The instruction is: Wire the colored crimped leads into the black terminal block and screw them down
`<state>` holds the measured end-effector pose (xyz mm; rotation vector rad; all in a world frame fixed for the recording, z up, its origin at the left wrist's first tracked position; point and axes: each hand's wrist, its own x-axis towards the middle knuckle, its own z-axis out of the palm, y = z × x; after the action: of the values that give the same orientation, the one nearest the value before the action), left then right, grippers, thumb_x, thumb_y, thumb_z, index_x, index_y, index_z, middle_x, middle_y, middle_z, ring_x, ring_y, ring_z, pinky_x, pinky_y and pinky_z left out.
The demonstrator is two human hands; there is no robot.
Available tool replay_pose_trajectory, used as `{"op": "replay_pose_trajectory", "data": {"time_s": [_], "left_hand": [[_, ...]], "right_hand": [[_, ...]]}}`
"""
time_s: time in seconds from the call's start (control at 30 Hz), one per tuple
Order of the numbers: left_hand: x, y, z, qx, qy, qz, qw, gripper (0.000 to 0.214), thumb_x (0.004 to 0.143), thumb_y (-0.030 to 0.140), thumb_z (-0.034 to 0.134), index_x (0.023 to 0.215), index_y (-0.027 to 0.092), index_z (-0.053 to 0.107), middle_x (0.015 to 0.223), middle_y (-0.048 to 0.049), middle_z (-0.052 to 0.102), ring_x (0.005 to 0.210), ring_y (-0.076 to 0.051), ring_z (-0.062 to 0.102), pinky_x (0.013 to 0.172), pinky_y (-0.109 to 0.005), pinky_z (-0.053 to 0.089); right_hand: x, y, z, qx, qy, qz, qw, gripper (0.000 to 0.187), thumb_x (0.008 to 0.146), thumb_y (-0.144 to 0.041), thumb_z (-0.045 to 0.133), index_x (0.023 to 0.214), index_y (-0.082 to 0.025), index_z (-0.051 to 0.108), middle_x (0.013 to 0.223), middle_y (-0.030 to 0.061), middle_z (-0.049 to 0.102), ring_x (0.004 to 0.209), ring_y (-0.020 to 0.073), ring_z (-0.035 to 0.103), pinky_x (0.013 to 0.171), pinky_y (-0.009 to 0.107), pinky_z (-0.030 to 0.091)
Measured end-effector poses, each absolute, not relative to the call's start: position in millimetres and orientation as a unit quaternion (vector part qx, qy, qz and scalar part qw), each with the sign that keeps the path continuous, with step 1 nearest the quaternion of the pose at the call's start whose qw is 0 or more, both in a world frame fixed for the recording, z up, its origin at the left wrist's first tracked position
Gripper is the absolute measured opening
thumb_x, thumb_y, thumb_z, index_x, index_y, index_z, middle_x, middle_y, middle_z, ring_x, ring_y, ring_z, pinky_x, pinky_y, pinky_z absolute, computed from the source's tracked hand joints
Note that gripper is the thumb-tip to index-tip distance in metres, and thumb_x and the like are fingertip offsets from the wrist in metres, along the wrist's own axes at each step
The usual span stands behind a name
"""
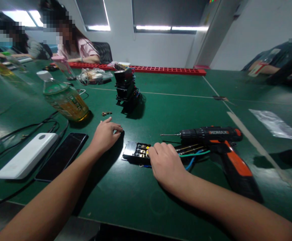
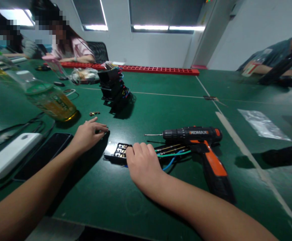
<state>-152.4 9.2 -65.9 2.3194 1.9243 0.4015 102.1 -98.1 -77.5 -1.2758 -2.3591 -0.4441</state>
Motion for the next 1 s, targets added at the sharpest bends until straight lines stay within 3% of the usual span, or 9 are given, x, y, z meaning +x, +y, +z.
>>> {"op": "replay_pose_trajectory", "data": {"time_s": [0.2,0.47,0.67,1.0], "left_hand": [[-153.7,9.5,-67.0,0.776,0.604,0.158,0.092,0.021,0.084,0.023,0.070,0.098,0.028,0.086,0.113,0.0000,0.082,0.143,-0.035,0.056,0.119,-0.052,0.047],[-156.4,10.3,-66.7,0.787,0.591,0.158,0.083,0.016,0.083,0.027,0.076,0.096,0.029,0.086,0.107,-0.0046,0.082,0.124,-0.034,0.067,0.106,-0.048,0.054],[-156.9,11.7,-71.4,0.834,0.531,0.139,0.063,0.019,0.089,0.033,0.069,0.099,0.029,0.084,0.097,-0.0046,0.081,0.096,-0.027,0.069,0.090,-0.041,0.054],[-152.4,11.3,-73.3,0.860,0.487,0.138,0.057,0.024,0.095,0.030,0.062,0.106,0.024,0.083,0.101,-0.0077,0.079,0.099,-0.028,0.066,0.094,-0.041,0.050]], "right_hand": [[101.3,-98.4,-78.4,-0.452,-0.846,-0.177,0.219,0.018,0.095,-0.009,0.047,0.084,-0.019,0.057,0.080,0.0064,0.056,0.076,0.0224,0.037,0.073,0.035,0.020],[101.9,-98.3,-78.7,-0.450,-0.846,-0.181,0.221,0.018,0.095,-0.008,0.047,0.085,-0.019,0.058,0.080,0.0065,0.057,0.076,0.0226,0.038,0.073,0.035,0.020],[101.7,-98.2,-79.0,-0.453,-0.846,-0.183,0.215,0.018,0.096,-0.010,0.047,0.085,-0.019,0.058,0.080,0.0067,0.057,0.077,0.0223,0.038,0.073,0.035,0.019],[101.7,-98.4,-78.7,-0.451,-0.845,-0.185,0.218,0.019,0.096,-0.009,0.047,0.084,-0.019,0.057,0.080,0.0067,0.056,0.076,0.0227,0.037,0.073,0.036,0.019]]}}
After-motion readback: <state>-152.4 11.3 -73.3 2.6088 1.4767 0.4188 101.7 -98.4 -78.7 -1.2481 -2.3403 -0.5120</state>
